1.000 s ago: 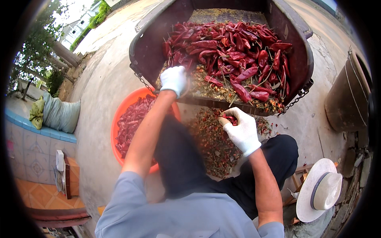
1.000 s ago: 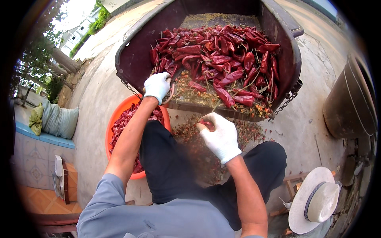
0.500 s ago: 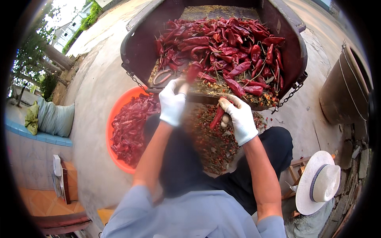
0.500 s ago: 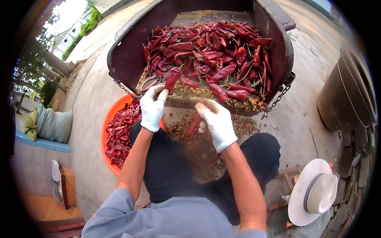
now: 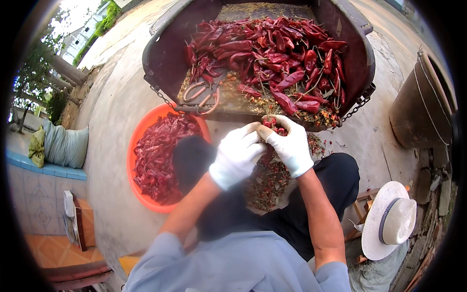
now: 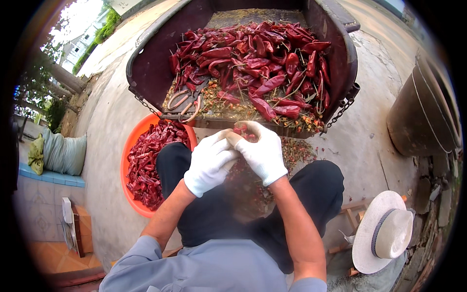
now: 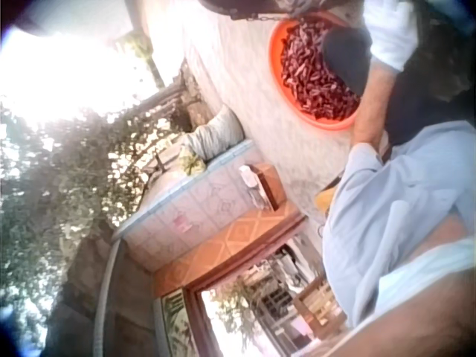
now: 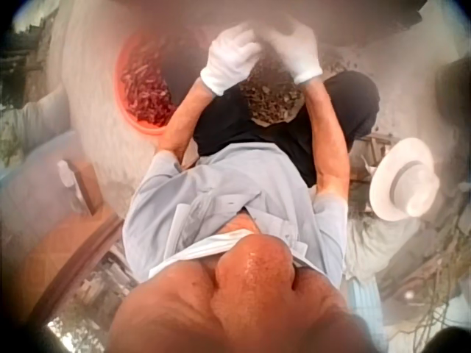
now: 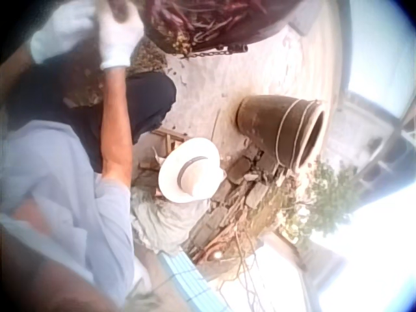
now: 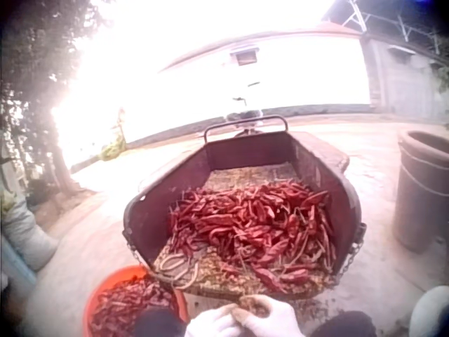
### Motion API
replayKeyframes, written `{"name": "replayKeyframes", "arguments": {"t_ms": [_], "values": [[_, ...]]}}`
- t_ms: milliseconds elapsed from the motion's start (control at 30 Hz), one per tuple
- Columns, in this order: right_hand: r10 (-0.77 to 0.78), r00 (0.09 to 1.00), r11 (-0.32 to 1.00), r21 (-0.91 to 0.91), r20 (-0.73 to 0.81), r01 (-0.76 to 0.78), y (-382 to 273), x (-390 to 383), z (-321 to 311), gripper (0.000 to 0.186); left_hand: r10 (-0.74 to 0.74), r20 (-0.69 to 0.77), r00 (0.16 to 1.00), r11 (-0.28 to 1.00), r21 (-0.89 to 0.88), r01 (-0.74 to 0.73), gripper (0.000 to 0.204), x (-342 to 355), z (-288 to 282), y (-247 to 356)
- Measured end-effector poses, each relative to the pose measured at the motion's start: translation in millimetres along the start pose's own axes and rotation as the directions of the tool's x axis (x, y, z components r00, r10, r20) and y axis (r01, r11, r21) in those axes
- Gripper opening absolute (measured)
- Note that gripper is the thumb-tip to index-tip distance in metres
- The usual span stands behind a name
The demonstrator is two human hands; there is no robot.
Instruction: The person removes stems from dried red chili peppers and places the peppers into an orange basin. Another person briefly assists by adding more peppers to the tray.
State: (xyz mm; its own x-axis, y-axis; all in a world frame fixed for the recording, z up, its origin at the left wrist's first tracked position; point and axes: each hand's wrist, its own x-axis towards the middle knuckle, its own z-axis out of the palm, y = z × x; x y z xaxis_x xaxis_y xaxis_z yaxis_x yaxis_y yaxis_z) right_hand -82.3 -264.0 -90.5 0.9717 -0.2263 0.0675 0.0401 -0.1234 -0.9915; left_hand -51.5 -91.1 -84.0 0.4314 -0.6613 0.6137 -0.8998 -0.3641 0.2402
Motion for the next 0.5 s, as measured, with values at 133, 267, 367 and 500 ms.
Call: {"name": "replayKeyframes", "arguments": {"t_ms": [133, 267, 367, 500], "values": [[-0.211, 0.976, 0.966, -0.165, -0.056, 0.200, 1.3, -7.2, 4.3, 0.033, -0.489, -0.006, 0.872, 0.764, -0.485, 0.425, 0.018, -8.1, -9.4, 8.5], [-0.432, 0.901, 0.850, -0.321, 0.028, 0.418, 2.6, -8.5, 0.0, 0.034, -0.631, 0.102, 0.769, 0.572, -0.609, 0.550, 0.019, 6.9, -10.7, 3.3], [-0.440, 0.893, 0.832, -0.333, 0.095, 0.445, 3.1, -10.9, 1.9, 0.035, -0.513, 0.026, 0.858, 0.735, -0.504, 0.455, 0.017, 10.7, -7.2, 1.1], [-0.259, 0.964, 0.931, -0.253, 0.056, 0.264, 7.1, -16.6, 6.7, 0.029, -0.219, -0.230, 0.948, 0.973, -0.128, 0.194, 0.013, 7.0, 4.3, -2.6]]}}
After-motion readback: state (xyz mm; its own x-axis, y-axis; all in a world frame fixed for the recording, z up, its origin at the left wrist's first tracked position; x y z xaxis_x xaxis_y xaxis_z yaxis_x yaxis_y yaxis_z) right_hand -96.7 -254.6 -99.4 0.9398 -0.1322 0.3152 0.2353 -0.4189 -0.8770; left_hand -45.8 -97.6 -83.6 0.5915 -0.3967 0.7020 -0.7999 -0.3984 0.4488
